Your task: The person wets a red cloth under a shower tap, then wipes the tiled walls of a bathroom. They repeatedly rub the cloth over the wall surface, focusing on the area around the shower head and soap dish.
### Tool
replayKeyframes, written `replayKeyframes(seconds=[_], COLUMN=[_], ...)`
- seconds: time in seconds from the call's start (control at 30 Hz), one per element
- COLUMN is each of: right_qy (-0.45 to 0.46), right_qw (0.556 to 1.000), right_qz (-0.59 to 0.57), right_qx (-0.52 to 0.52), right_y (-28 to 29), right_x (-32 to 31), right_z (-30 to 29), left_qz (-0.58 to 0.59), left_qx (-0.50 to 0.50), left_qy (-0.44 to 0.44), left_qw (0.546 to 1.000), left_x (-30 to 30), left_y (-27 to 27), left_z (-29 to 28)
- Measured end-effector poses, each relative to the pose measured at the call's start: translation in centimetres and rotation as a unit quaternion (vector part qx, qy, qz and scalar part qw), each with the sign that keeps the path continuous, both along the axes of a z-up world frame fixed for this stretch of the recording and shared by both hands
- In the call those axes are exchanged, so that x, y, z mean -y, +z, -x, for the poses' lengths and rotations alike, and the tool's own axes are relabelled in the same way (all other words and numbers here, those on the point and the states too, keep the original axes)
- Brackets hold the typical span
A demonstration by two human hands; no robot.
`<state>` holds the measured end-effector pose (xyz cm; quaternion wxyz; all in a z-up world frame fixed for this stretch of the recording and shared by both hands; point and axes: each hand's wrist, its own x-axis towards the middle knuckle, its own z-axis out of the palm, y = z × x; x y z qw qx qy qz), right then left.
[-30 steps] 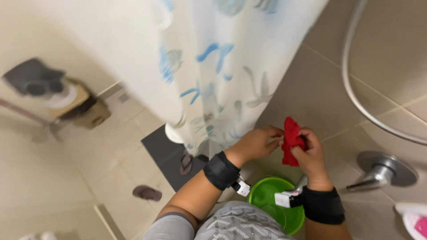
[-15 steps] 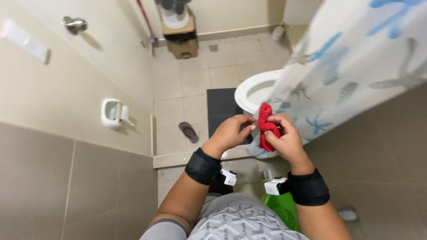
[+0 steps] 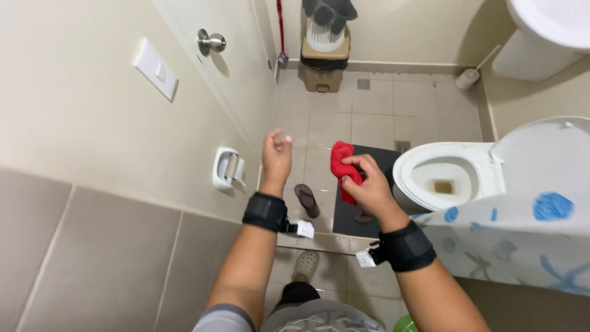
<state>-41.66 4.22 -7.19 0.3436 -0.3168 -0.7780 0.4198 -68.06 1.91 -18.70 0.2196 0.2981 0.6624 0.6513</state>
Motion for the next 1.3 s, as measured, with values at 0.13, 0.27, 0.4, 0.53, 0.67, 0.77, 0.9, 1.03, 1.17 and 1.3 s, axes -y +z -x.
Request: replayKeyframes(seconds=[0.13, 0.27, 0.4, 0.53, 0.67, 0.77, 0.9, 1.03, 1.17, 1.3], right_qy=[0.012, 0.006, 0.021, 0.048, 0.024, -0.003, -0.034, -0.04, -0.022, -0.013], right_qw=[1.0, 0.999, 0.994, 0.992, 0.993, 0.992, 0.983, 0.99, 0.992, 0.995], right_qz=[0.008, -0.054, -0.099, -0.105, -0.103, -0.125, -0.178, -0.13, -0.121, -0.097], right_qx=[0.0, 0.0, 0.038, 0.052, 0.046, 0.033, 0.004, 0.032, 0.033, 0.032], right_y=[0.5, -0.7, 0.0, 0.5, -0.8, -1.8, -3.8, -3.5, -5.4, -7.1], right_x=[-5.2, -11.3, -15.8, -18.4, -19.3, -19.5, -20.4, -20.8, -21.4, -21.8], right_z=[8.9, 16.7, 23.9, 31.3, 36.9, 39.7, 42.1, 43.1, 43.2, 42.7], left_qz=[0.025, 0.057, 0.031, -0.004, -0.008, -0.038, -0.072, -0.11, -0.204, -0.264], left_qx=[-0.046, 0.067, 0.273, 0.245, 0.26, 0.293, 0.362, 0.401, 0.435, 0.49], left_qy=[0.076, 0.115, 0.105, 0.134, 0.165, 0.159, 0.167, 0.192, 0.196, 0.095], left_qw=[0.996, 0.989, 0.956, 0.96, 0.951, 0.942, 0.914, 0.889, 0.855, 0.825], left_x=[-7.9, -14.4, -17.8, -20.2, -20.5, -20.9, -20.9, -24.0, -24.2, -23.3], left_y=[-1.0, -1.1, 0.3, 0.2, 1.6, 2.0, 6.3, 1.8, -0.6, -1.7], left_z=[10.7, 20.6, 26.6, 29.2, 30.2, 30.9, 30.5, 32.6, 32.8, 33.6])
